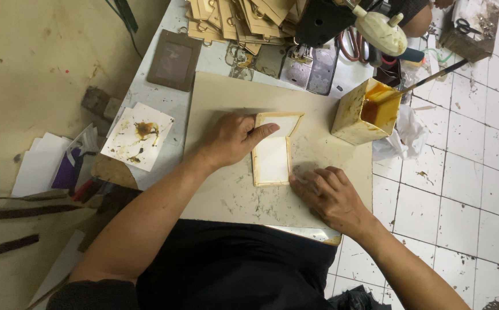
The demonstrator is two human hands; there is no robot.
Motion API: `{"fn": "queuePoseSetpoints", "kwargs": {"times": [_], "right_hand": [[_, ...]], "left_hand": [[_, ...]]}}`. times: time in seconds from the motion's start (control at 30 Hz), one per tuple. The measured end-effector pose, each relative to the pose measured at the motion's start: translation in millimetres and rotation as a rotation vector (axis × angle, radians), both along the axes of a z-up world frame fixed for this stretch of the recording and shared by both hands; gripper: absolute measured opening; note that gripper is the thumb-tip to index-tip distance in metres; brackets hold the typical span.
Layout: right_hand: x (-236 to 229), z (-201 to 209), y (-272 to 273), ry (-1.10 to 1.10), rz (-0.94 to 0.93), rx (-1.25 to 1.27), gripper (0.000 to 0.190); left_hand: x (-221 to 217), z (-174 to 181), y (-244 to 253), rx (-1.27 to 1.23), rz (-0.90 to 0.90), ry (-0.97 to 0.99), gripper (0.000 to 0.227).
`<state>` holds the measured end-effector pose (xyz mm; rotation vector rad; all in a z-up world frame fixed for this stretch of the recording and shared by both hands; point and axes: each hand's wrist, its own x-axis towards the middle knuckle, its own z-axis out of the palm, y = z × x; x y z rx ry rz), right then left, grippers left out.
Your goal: The person assembles small keychain-like items by inserting white rectangular inserts into brown leather-like frames, then closing and stacking them. The person repeatedly picks up frames, inserts the white pieces, closes the items, and places them aside on the table.
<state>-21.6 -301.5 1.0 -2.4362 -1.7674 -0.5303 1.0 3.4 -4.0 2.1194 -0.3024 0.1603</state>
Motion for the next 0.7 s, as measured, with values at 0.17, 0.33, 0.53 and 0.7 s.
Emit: {"fn": "queuePoseSetpoints", "kwargs": {"times": [0.17, 0.33, 0.53, 0.7], "right_hand": [[-3, -6, -6, 0.05, -0.023, 0.017, 0.037], [-2, -7, 3, 0.1, -0.109, 0.004, 0.04], [2, 4, 30, 0.128, -0.152, 0.017, 0.039], [2, -5, 36, 0.278, -0.285, -0.06, 0.045]], "left_hand": [[0, 0, 0, -0.01, -0.006, 0.002, 0.068], [1, -3, -4, 0.003, 0.015, -0.006, 0.067], [0, 0, -6, 0.003, 0.036, -0.033, 0.069], [3, -10, -10, 0.013, 0.082, 0.016, 0.072]]}}
